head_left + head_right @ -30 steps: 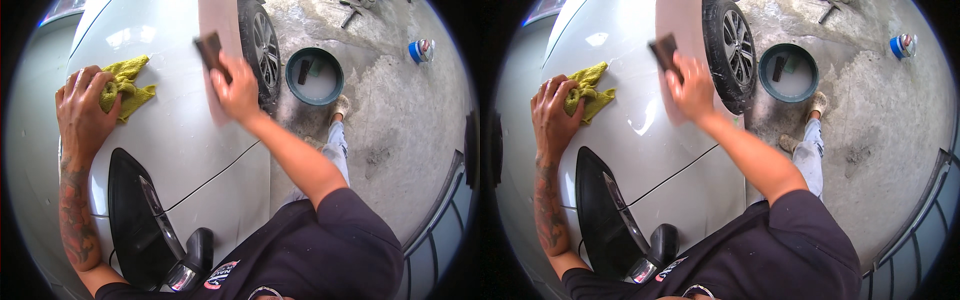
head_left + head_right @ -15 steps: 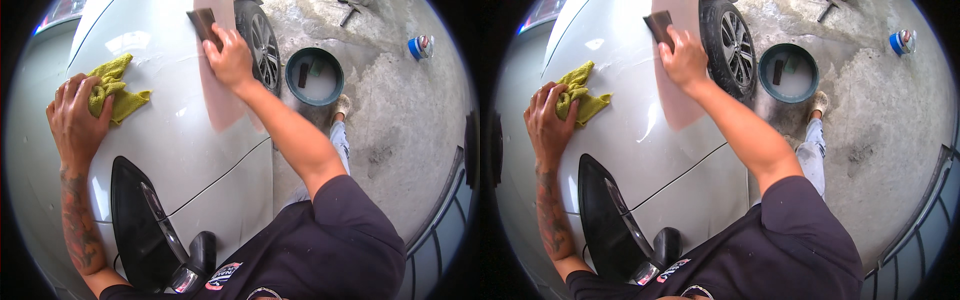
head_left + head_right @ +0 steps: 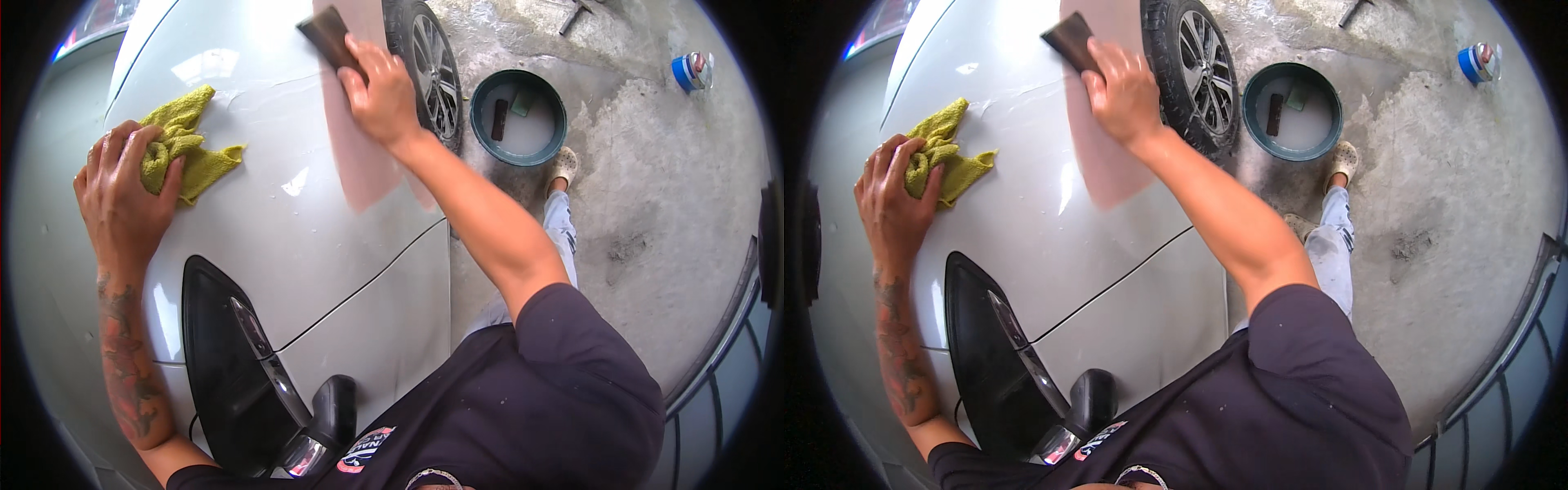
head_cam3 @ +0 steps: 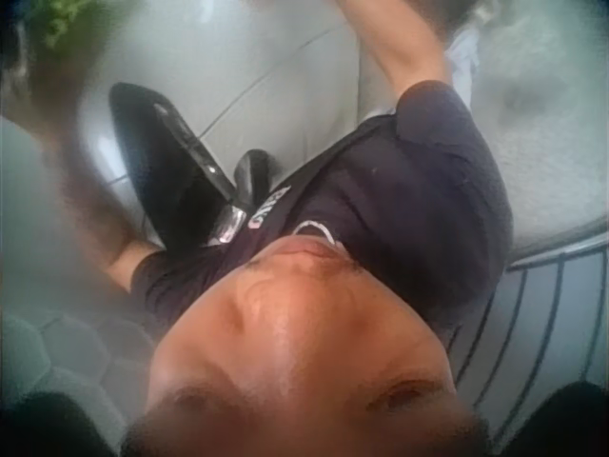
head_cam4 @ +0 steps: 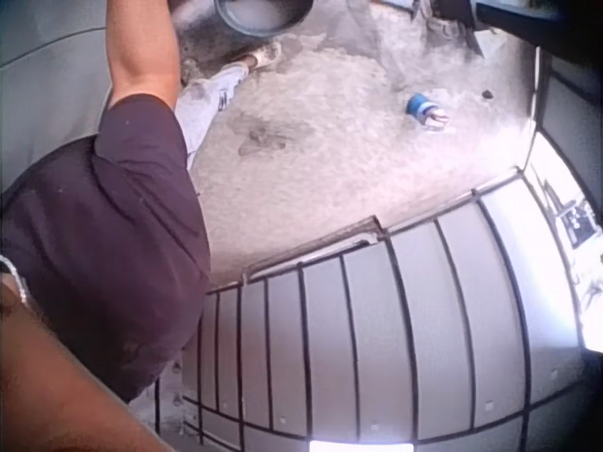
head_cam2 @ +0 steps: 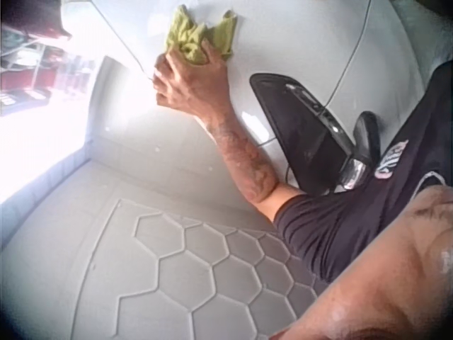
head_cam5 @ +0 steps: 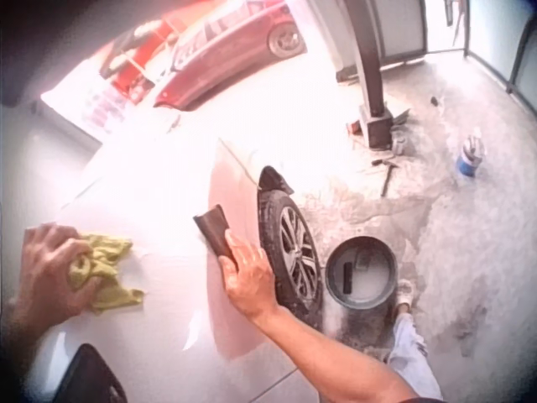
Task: The recorder is sanding down a car's front fender using a sanding block and water from a bucket.
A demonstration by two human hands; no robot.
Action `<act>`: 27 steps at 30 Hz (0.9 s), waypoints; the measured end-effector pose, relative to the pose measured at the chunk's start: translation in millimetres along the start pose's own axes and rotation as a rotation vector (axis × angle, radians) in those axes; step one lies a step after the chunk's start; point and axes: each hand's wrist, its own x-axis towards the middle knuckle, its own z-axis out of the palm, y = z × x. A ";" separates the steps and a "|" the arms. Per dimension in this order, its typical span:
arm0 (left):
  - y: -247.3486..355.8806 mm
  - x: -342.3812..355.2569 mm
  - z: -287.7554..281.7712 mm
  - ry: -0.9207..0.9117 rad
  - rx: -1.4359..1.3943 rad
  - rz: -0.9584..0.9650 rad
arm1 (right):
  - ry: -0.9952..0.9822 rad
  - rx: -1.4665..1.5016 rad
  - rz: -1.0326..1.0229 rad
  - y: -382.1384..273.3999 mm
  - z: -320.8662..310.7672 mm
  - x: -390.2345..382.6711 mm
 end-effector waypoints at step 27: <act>0.3 1.2 0.0 -0.071 0.035 -0.018 | 0.036 0.194 0.027 16.9 -13.1 -32.8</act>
